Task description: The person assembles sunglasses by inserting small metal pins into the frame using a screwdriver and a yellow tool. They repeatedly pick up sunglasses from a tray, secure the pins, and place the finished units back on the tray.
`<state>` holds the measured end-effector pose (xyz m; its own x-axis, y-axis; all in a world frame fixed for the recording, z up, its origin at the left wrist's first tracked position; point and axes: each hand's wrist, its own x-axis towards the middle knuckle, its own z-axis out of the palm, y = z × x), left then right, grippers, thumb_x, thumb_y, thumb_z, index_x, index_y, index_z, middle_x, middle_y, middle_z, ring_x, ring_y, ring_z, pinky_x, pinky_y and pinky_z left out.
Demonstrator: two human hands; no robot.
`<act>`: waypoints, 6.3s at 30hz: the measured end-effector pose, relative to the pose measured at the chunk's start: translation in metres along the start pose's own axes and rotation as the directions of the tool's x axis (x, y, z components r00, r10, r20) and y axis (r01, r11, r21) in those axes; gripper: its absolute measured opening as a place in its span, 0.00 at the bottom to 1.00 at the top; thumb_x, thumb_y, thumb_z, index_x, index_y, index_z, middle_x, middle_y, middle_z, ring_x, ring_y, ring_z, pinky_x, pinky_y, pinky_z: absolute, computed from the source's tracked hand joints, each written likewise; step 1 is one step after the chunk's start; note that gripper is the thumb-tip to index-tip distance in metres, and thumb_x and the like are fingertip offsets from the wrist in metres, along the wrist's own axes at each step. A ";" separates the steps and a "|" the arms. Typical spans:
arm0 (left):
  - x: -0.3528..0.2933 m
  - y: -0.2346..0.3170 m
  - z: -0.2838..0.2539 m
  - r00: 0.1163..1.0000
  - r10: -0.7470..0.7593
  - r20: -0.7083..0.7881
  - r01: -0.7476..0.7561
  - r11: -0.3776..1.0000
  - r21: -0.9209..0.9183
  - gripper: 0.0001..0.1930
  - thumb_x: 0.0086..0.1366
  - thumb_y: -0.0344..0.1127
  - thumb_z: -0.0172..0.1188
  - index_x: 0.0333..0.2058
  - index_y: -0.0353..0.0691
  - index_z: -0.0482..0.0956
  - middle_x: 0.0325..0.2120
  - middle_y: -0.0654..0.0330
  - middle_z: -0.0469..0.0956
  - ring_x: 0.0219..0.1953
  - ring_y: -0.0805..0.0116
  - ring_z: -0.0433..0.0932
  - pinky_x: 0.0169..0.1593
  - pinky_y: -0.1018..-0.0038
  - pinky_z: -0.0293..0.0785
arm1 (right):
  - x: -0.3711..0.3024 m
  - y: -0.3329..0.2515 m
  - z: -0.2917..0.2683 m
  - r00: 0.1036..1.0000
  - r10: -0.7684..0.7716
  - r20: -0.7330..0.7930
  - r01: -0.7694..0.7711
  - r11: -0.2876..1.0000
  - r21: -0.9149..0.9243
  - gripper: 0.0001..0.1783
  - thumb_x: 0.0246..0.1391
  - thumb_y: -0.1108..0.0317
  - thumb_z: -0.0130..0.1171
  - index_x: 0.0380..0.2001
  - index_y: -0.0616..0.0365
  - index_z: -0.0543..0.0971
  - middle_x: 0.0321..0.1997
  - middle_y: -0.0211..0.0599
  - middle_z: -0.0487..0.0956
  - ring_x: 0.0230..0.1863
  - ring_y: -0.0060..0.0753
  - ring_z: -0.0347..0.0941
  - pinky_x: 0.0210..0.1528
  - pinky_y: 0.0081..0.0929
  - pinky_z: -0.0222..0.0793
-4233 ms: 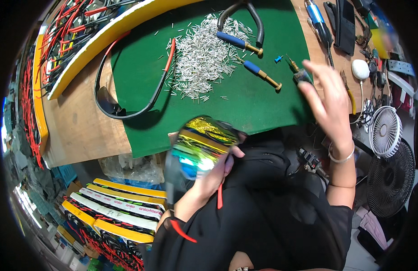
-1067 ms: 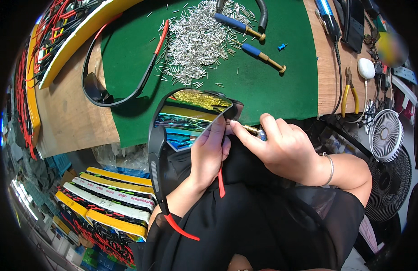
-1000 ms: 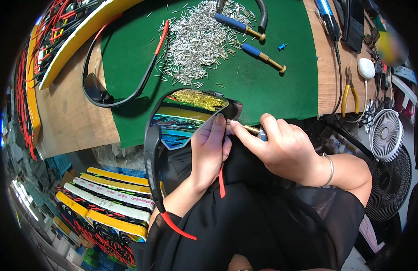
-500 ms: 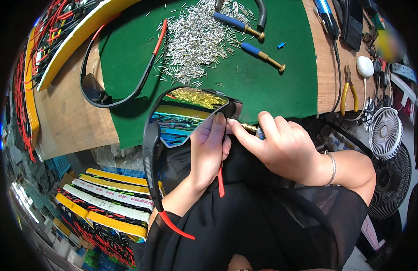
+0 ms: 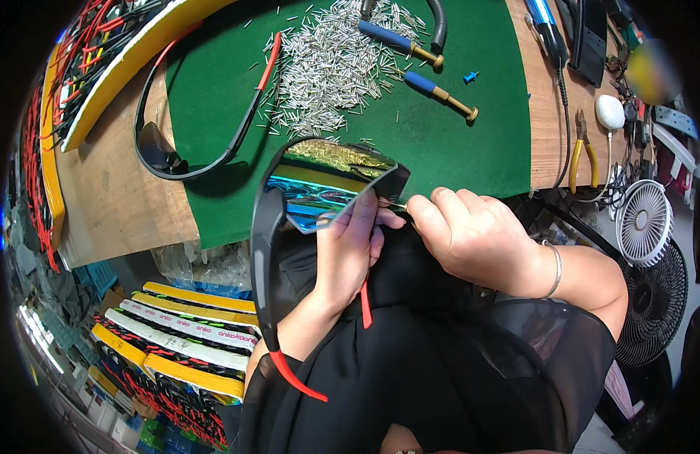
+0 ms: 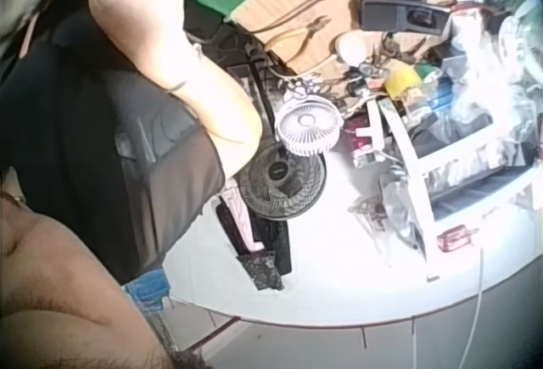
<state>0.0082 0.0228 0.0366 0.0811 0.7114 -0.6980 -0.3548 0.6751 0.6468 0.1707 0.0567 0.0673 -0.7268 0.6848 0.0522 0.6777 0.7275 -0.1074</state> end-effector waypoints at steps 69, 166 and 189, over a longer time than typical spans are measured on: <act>-0.018 0.023 -0.001 0.973 -0.028 0.228 0.070 0.981 -0.180 0.14 0.65 0.29 0.43 0.49 0.37 0.61 0.28 0.63 0.73 0.16 0.86 0.58 0.18 0.90 0.53 | 0.045 0.010 -0.004 0.959 0.190 -0.211 0.052 0.611 0.790 0.09 0.48 0.75 0.52 0.35 0.62 0.73 0.27 0.42 0.73 0.27 0.43 0.71 0.28 0.30 0.69; 0.174 0.411 -0.055 -0.042 0.999 0.027 -0.855 -0.050 0.517 0.11 0.65 0.32 0.45 0.38 0.32 0.73 0.27 0.55 0.77 0.28 0.69 0.73 0.36 0.74 0.68 | 0.437 0.210 -0.020 0.863 0.495 0.104 -0.458 0.851 -0.257 0.14 0.44 0.61 0.57 0.34 0.55 0.80 0.39 0.41 0.79 0.42 0.38 0.76 0.38 0.31 0.72; -0.043 0.128 -0.222 0.623 0.675 0.394 -0.301 -0.259 0.918 0.23 0.49 0.22 0.51 0.48 0.42 0.71 0.45 0.58 0.74 0.49 0.60 0.71 0.57 0.57 0.59 | 0.182 0.042 -0.097 0.995 -0.102 -0.016 0.102 0.947 0.305 0.16 0.48 0.60 0.58 0.35 0.60 0.72 0.28 0.44 0.76 0.30 0.45 0.74 0.32 0.35 0.69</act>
<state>-0.2471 0.0349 0.0812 0.1783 0.9763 0.1231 0.9225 -0.2093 0.3244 0.0777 0.2156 0.1685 -0.7904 0.6074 0.0793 0.5333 0.7460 -0.3989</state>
